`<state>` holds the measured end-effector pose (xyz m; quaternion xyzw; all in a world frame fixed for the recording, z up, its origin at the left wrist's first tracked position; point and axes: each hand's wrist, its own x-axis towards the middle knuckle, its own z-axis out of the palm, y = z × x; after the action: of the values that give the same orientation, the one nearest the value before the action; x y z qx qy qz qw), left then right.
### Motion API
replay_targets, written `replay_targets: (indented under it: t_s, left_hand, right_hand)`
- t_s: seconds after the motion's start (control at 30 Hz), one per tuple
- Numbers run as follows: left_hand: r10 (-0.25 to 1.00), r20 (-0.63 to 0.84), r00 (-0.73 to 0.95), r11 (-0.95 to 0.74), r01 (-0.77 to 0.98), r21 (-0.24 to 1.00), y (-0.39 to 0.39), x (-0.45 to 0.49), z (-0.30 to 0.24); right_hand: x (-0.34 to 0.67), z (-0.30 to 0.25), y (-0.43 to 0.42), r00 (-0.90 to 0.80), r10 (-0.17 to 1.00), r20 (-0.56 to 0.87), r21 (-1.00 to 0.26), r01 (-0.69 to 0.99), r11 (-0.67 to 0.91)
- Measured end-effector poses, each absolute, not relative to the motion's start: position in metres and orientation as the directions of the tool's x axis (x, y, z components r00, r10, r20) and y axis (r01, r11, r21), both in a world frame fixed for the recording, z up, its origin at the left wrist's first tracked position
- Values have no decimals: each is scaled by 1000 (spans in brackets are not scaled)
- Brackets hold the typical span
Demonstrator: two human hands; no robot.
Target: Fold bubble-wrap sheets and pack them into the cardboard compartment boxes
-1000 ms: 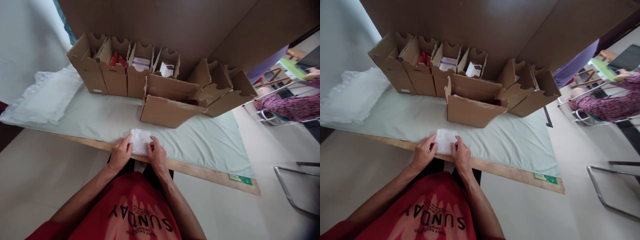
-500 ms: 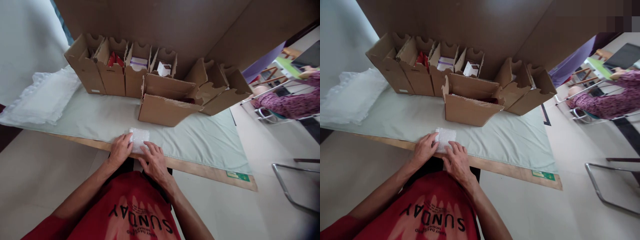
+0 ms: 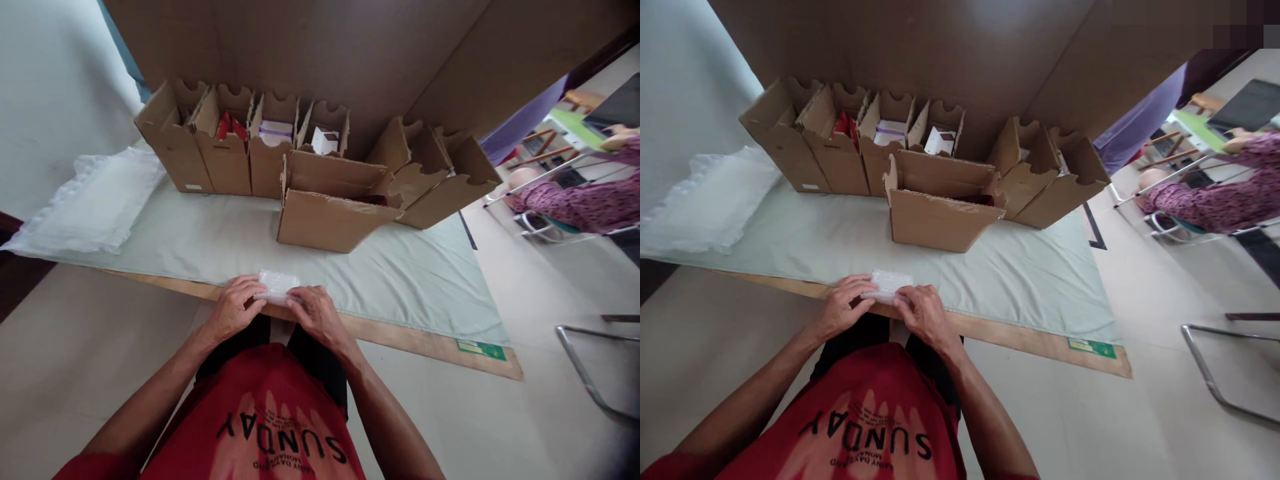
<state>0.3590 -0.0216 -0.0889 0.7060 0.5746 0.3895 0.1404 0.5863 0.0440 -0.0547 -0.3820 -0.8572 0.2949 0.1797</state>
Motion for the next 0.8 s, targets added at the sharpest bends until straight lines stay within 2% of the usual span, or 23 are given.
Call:
replay_targets:
  t_s: [0.2, 0.33, 0.47, 0.57, 0.67, 0.8]
  left_hand:
    - [973, 209, -94, -76, 727, 682, -7, 363, -80]
    - [971, 161, -175, 26, 751, 660, 0, 367, -79]
    - [953, 225, -205, 31, 800, 600, 4, 372, -85]
    - [942, 250, -222, 50, 833, 551, 4, 375, -89]
    - [938, 275, -211, 50, 868, 494, 3, 379, -90]
    - [946, 261, -194, 70, 905, 419, 2, 381, -89]
  right_hand:
    - [583, -72, 55, -475, 879, -34, -788, 554, 268]
    - [573, -84, 64, -384, 922, -52, -777, 596, 204]
    - [566, -83, 63, -362, 932, -33, -654, 713, 254]
    - [565, -78, 56, -385, 914, 131, -530, 752, 393]
    - [563, -76, 48, -457, 838, 298, -390, 743, 544]
    - [559, -81, 41, -591, 744, 312, -315, 674, 668]
